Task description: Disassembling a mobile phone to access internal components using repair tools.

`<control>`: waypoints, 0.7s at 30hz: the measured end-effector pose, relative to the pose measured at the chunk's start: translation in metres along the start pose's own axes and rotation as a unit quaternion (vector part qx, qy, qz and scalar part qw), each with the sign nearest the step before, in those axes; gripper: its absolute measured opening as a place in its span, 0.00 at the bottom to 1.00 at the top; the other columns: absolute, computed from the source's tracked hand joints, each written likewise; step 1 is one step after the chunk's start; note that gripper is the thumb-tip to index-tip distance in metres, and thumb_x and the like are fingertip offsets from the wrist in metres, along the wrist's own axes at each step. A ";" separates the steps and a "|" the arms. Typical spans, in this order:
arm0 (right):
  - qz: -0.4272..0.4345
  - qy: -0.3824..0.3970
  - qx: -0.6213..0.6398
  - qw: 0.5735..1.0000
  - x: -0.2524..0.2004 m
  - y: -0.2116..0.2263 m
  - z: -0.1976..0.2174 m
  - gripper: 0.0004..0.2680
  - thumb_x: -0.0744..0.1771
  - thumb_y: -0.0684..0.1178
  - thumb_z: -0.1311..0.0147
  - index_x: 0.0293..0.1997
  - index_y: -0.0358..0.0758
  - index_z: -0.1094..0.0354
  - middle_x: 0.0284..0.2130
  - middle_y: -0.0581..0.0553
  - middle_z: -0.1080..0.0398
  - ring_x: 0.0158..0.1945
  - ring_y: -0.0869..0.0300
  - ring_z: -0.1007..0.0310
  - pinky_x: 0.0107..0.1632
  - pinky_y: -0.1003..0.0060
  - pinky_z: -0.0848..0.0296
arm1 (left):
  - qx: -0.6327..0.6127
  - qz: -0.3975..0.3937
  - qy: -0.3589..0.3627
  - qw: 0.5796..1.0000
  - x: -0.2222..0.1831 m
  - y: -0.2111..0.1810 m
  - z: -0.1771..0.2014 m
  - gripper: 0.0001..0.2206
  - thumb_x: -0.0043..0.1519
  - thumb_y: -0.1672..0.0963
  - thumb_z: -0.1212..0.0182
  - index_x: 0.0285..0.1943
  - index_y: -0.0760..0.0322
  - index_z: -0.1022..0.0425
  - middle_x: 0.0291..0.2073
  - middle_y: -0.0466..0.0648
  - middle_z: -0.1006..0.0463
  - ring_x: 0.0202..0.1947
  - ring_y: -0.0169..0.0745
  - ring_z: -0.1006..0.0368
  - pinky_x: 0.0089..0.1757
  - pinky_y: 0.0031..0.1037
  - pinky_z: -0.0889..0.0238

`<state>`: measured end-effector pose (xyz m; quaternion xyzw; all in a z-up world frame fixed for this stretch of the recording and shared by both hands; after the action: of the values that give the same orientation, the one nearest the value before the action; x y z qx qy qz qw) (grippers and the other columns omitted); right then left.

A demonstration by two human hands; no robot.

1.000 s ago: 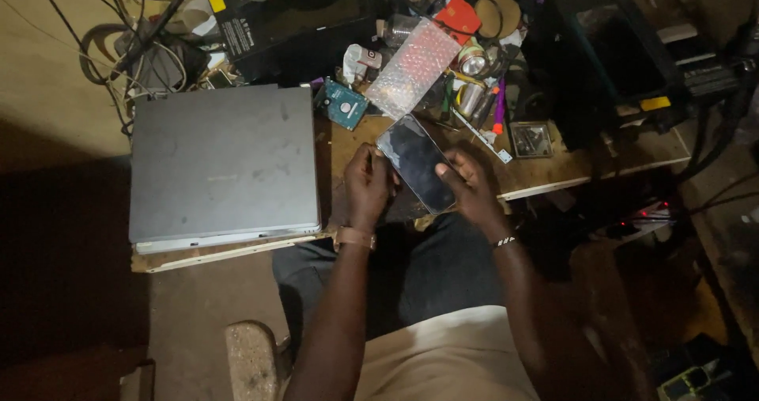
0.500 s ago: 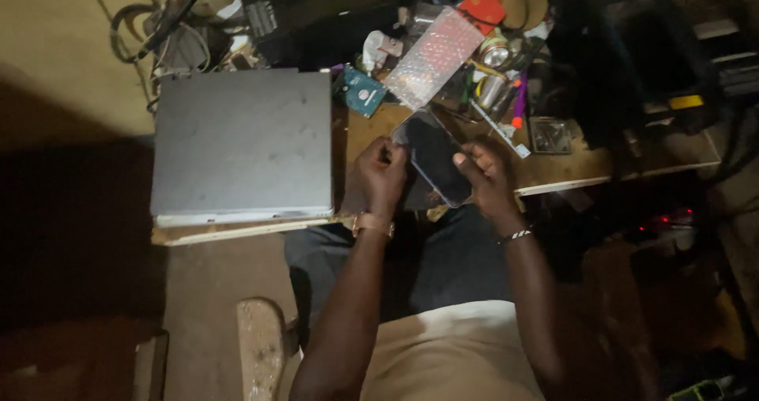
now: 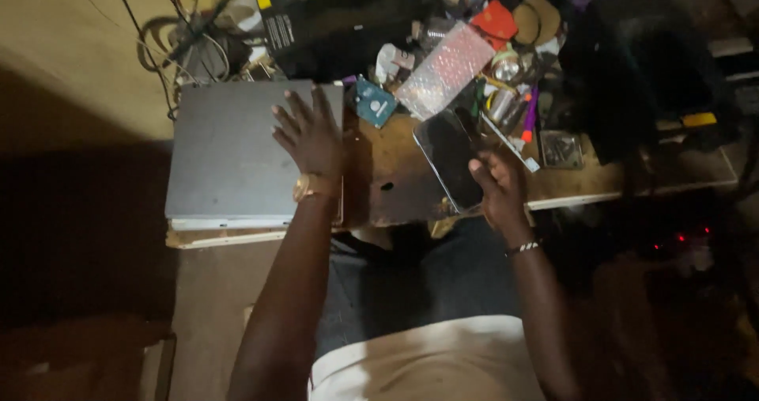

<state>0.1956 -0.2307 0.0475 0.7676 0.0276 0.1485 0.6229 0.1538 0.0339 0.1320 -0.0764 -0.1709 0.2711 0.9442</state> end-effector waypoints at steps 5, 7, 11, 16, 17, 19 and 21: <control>-0.030 -0.012 0.026 0.999 -0.005 -0.013 0.001 0.09 0.64 0.47 0.52 0.42 0.32 0.38 0.33 0.38 0.31 0.41 0.54 0.31 0.50 0.55 0.34 | 0.040 0.014 -0.039 0.998 -0.019 0.001 -0.002 0.33 0.53 0.49 0.40 0.65 0.58 0.51 0.61 0.63 0.54 0.60 0.74 0.61 0.53 0.60 0.63; -0.007 0.000 -0.002 1.000 -0.005 -0.011 0.007 0.08 0.65 0.46 0.53 0.41 0.32 0.37 0.31 0.38 0.31 0.39 0.54 0.31 0.48 0.56 0.33 | 0.030 0.016 -0.022 0.999 -0.025 0.006 -0.003 0.32 0.55 0.48 0.43 0.65 0.57 0.52 0.62 0.63 0.55 0.60 0.73 0.63 0.54 0.60 0.67; 0.018 0.014 -0.019 1.000 -0.004 -0.005 0.010 0.07 0.65 0.45 0.54 0.40 0.31 0.37 0.30 0.38 0.31 0.38 0.55 0.30 0.47 0.58 0.31 | 0.003 -0.001 0.030 1.000 -0.027 0.019 -0.003 0.32 0.56 0.52 0.47 0.67 0.54 0.59 0.64 0.61 0.62 0.62 0.72 0.68 0.55 0.60 0.72; 0.013 0.002 0.000 1.000 -0.010 0.007 -0.011 0.06 0.65 0.43 0.55 0.40 0.31 0.37 0.30 0.40 0.32 0.38 0.57 0.32 0.48 0.59 0.32 | -0.233 0.030 -0.029 0.972 -0.046 0.062 0.034 0.38 0.48 0.46 0.37 0.64 0.60 0.51 0.61 0.65 0.56 0.61 0.68 0.64 0.54 0.59 0.67; 0.026 -0.011 -0.013 1.000 -0.009 0.010 -0.012 0.05 0.65 0.41 0.56 0.38 0.30 0.38 0.29 0.40 0.32 0.38 0.58 0.33 0.48 0.61 0.32 | -0.276 0.097 -0.055 0.955 -0.051 0.077 0.037 0.37 0.49 0.46 0.37 0.63 0.59 0.51 0.60 0.63 0.55 0.60 0.65 0.61 0.54 0.57 0.65; 0.019 -0.035 -0.051 0.998 -0.003 0.010 -0.009 0.05 0.65 0.41 0.55 0.38 0.30 0.38 0.28 0.41 0.33 0.36 0.58 0.34 0.46 0.62 0.33 | -0.337 0.184 -0.080 0.920 -0.087 0.117 0.044 0.35 0.51 0.46 0.37 0.63 0.57 0.51 0.59 0.60 0.53 0.59 0.60 0.56 0.53 0.54 0.61; 0.006 -0.046 -0.086 0.995 -0.001 0.008 -0.012 0.05 0.65 0.41 0.55 0.38 0.30 0.38 0.27 0.42 0.34 0.35 0.59 0.34 0.45 0.63 0.33 | -0.388 0.281 -0.110 0.871 -0.121 0.145 0.049 0.33 0.52 0.46 0.38 0.62 0.55 0.51 0.58 0.57 0.50 0.57 0.55 0.51 0.52 0.51 0.56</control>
<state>0.1901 -0.2216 0.0566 0.7174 -0.0185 0.1185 0.6863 -0.0308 0.0934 0.1094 -0.4511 -0.3361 0.4435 0.6977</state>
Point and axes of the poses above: each hand's wrist, its own x-axis towards the middle knuckle, its own z-axis out of the back of the hand, y = z × x, the point moved 1 cm from there along x, towards the middle knuckle
